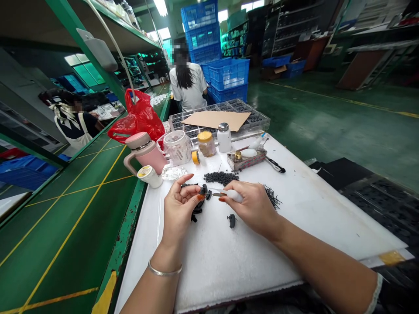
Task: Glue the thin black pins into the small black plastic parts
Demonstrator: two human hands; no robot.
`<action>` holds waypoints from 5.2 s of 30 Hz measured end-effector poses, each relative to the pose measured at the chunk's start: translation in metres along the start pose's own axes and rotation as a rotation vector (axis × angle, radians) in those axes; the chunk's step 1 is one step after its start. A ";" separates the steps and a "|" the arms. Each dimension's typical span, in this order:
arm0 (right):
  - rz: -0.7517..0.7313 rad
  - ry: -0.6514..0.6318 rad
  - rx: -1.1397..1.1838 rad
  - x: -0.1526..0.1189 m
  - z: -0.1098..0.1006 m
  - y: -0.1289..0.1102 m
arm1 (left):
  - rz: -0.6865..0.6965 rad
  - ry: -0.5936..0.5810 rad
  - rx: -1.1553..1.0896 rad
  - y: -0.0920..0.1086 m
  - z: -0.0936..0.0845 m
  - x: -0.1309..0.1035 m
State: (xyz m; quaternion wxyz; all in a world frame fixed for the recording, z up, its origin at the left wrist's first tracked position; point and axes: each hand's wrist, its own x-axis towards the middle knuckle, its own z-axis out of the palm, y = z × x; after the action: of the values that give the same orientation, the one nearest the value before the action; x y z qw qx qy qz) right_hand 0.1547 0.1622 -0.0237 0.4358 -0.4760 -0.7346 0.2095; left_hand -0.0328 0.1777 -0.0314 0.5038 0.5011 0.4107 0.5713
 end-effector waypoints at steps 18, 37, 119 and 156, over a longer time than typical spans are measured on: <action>0.228 -0.089 0.112 0.004 0.002 0.002 | -0.047 -0.021 -0.020 0.009 -0.002 -0.001; 0.523 -0.404 0.604 0.009 0.005 0.013 | 0.019 -0.063 -0.051 0.009 -0.002 -0.005; -0.182 0.018 0.092 -0.001 -0.002 -0.005 | -0.442 -0.118 -0.434 -0.013 0.012 -0.004; 0.179 0.026 0.355 0.005 -0.010 0.011 | -0.267 -0.104 -0.081 -0.008 0.003 -0.001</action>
State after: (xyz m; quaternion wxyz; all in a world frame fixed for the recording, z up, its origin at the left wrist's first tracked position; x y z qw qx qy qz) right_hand 0.1680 0.1709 -0.0237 0.5019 -0.4579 -0.6351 0.3675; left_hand -0.0285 0.1782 -0.0383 0.6156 0.4504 0.4238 0.4885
